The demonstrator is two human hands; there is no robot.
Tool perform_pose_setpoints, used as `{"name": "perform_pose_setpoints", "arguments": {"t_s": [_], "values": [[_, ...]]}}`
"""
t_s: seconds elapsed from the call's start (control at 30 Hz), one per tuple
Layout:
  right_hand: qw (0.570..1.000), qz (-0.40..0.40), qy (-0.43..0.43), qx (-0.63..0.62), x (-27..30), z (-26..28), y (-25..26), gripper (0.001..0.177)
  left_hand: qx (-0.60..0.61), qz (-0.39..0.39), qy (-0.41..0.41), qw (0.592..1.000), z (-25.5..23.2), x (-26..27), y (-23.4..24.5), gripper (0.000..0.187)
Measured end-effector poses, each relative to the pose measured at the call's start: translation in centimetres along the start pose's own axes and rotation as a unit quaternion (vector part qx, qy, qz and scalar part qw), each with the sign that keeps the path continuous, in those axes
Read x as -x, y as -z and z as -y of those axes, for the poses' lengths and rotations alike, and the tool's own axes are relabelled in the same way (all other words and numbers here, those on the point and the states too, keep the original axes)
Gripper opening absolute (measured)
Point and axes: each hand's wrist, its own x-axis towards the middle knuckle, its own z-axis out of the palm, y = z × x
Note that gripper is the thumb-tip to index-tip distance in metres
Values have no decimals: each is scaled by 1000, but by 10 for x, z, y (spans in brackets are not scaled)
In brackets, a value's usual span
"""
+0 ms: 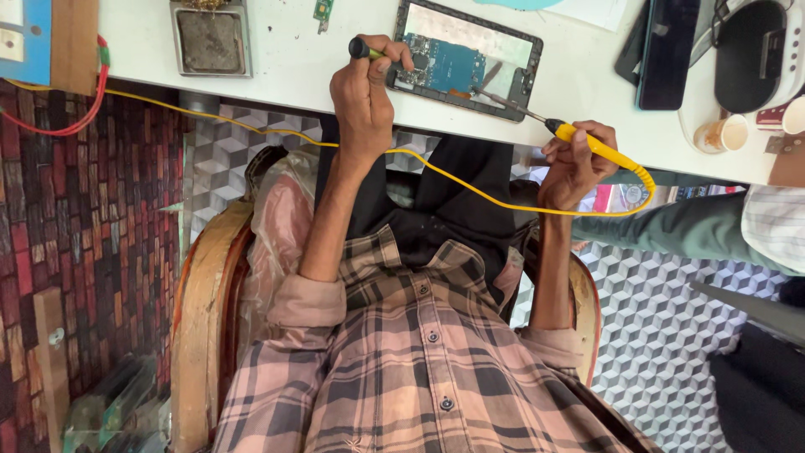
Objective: The person uses a soldering iron and solder wire to reflow or repair connections on a small circuit board placed on a tablet. The person repeatedly applies heat and solder to specific points on the board while seated at a cluttered workbench.
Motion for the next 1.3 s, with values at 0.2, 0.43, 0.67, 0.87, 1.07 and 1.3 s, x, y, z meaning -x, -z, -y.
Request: {"name": "perform_pose_setpoints", "arguments": {"t_s": [0.2, 0.43, 0.67, 0.87, 1.07, 1.3], "values": [[1000, -17, 4, -21, 2, -4, 1, 19, 16, -1, -30, 999, 2, -1, -1, 32], [999, -28, 2, -39, 5, -5, 2, 19, -11, 2, 6, 1000, 0, 2, -1, 31], [998, -70, 6, 2, 6, -7, 2, 21, -19, 0, 16, 1000, -5, 2, 0, 34], [995, -63, -13, -74, 3, -4, 5, 24, -7, 6, 19, 1000, -7, -1, 3, 37], [997, -62, -23, -50, 4, -7, 2, 21, -3, 5, 5, 1000, -2, 0, 1, 38], [999, -42, 5, -26, 7, -7, 3, 19, -18, 6, 28, 999, 1, 2, 0, 38]]}}
